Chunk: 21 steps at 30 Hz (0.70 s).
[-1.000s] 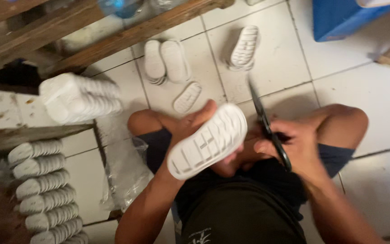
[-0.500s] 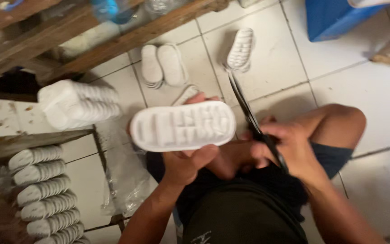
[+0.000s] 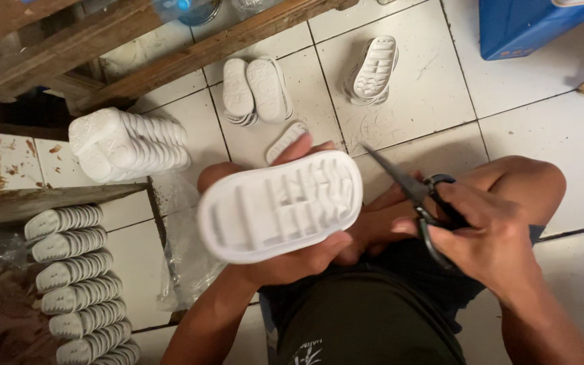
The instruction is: The person sits on the floor and uses large shears to trim the edges of white slipper soles. They hold each sole in one hand and carefully cut along the perimeter with the shears in the other hand, then place the trimmed sole into a stack on the floor.
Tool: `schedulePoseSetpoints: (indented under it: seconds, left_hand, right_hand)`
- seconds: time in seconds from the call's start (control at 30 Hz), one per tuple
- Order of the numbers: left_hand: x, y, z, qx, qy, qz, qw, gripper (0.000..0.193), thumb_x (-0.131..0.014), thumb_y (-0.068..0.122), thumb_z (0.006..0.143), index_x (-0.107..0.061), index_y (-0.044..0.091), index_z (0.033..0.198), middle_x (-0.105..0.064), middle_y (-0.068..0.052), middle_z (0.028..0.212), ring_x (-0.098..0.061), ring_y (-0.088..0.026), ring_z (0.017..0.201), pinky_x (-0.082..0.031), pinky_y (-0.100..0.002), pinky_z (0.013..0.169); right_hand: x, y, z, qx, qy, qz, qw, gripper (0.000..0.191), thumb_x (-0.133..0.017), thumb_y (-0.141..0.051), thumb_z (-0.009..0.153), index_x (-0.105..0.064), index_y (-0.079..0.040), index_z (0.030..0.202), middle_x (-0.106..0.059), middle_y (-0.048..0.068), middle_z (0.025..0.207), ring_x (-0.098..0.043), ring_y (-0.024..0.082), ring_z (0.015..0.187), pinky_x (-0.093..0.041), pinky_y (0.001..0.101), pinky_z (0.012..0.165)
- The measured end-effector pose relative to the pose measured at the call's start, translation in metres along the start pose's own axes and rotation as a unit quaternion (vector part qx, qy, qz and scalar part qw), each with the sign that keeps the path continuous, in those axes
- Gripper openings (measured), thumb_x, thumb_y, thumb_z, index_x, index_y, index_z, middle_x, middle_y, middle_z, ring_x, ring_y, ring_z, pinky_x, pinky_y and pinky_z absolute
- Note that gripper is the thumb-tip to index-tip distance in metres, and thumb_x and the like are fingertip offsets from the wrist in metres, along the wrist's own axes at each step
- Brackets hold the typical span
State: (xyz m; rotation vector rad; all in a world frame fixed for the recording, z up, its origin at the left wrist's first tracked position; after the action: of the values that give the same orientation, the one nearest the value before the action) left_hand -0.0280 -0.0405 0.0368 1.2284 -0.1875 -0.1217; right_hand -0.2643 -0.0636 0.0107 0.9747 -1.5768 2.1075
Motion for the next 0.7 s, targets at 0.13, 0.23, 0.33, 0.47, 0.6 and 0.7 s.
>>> schedulePoseSetpoints:
  seconds: [0.13, 0.23, 0.33, 0.47, 0.6, 0.7]
  left_hand:
    - [0.002, 0.001, 0.001, 0.008, 0.007, -0.040, 0.999, 0.087, -0.080, 0.010, 0.094, -0.026, -0.005, 0.161, -0.052, -0.019, 0.153, -0.053, -0.023, 0.145, -0.046, -0.034, 0.125]
    - [0.000, -0.008, 0.001, 0.056, -0.004, -0.058, 0.997, 0.092, -0.083, 0.008, 0.092, -0.029, -0.006, 0.165, -0.058, -0.020, 0.149, -0.059, -0.024, 0.137, -0.049, -0.033, 0.119]
    - [0.001, -0.004, 0.002, 0.016, -0.003, -0.007, 1.000, 0.082, -0.084, 0.006, 0.090, -0.037, -0.005, 0.156, -0.055, -0.020, 0.152, -0.060, -0.024, 0.138, -0.051, -0.033, 0.118]
    - [0.008, -0.004, 0.002, 0.013, 0.022, -0.050, 0.998, 0.073, -0.085, 0.002, 0.089, -0.044, -0.005, 0.150, -0.051, -0.023, 0.155, -0.061, -0.025, 0.138, -0.055, -0.033, 0.115]
    - [0.009, -0.010, 0.003, 0.041, 0.021, -0.073, 0.996, 0.076, -0.086, -0.003, 0.084, -0.044, -0.006, 0.148, -0.054, -0.028, 0.152, -0.064, -0.024, 0.134, -0.059, -0.034, 0.109]
    - [0.009, -0.018, 0.003, 0.081, 0.027, -0.135, 0.987, 0.081, -0.085, -0.005, 0.080, -0.041, -0.007, 0.149, -0.053, -0.028, 0.154, -0.062, -0.025, 0.137, -0.060, -0.037, 0.109]
  right_hand:
    - [0.002, -0.001, -0.001, 0.030, 0.011, -0.009, 0.999, 0.055, -0.090, -0.027, 0.067, -0.068, 0.011, 0.100, -0.068, 0.009, 0.075, -0.066, 0.016, 0.063, -0.051, 0.0322, 0.052]
    - [-0.002, 0.000, 0.001, 0.021, -0.014, 0.001, 1.000, 0.050, -0.092, -0.026, 0.065, -0.068, 0.008, 0.093, -0.068, 0.010, 0.075, -0.067, 0.016, 0.059, -0.050, 0.0297, 0.046]
    - [0.003, -0.010, 0.004, 0.071, 0.000, -0.012, 0.997, 0.046, -0.086, -0.023, 0.073, -0.066, 0.009, 0.099, -0.067, 0.010, 0.081, -0.067, 0.018, 0.067, -0.051, 0.0307, 0.054]
    - [-0.001, -0.006, 0.006, 0.026, -0.018, -0.055, 0.998, 0.041, -0.090, -0.027, 0.068, -0.066, 0.004, 0.080, -0.062, 0.008, 0.064, -0.059, 0.018, 0.050, -0.045, 0.0361, 0.045]
    - [-0.006, -0.008, 0.009, 0.052, -0.031, -0.050, 0.997, 0.036, -0.087, -0.025, 0.073, -0.066, 0.003, 0.082, -0.061, 0.004, 0.066, -0.061, 0.015, 0.053, -0.046, 0.0336, 0.044]
    - [-0.008, -0.022, 0.009, 0.155, -0.023, -0.075, 0.985, 0.029, -0.085, -0.026, 0.074, -0.068, -0.002, 0.079, -0.063, 0.006, 0.073, -0.062, 0.017, 0.059, -0.047, 0.0324, 0.045]
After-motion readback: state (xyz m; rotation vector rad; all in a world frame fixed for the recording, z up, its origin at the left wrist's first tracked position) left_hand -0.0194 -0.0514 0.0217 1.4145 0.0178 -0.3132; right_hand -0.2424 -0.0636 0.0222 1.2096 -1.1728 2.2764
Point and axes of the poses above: each hand's wrist, its own z-axis towards the middle knuckle, its own x-axis out of the back of the hand, y = z × x, the point moved 8 cm from there along z, towards the middle knuckle
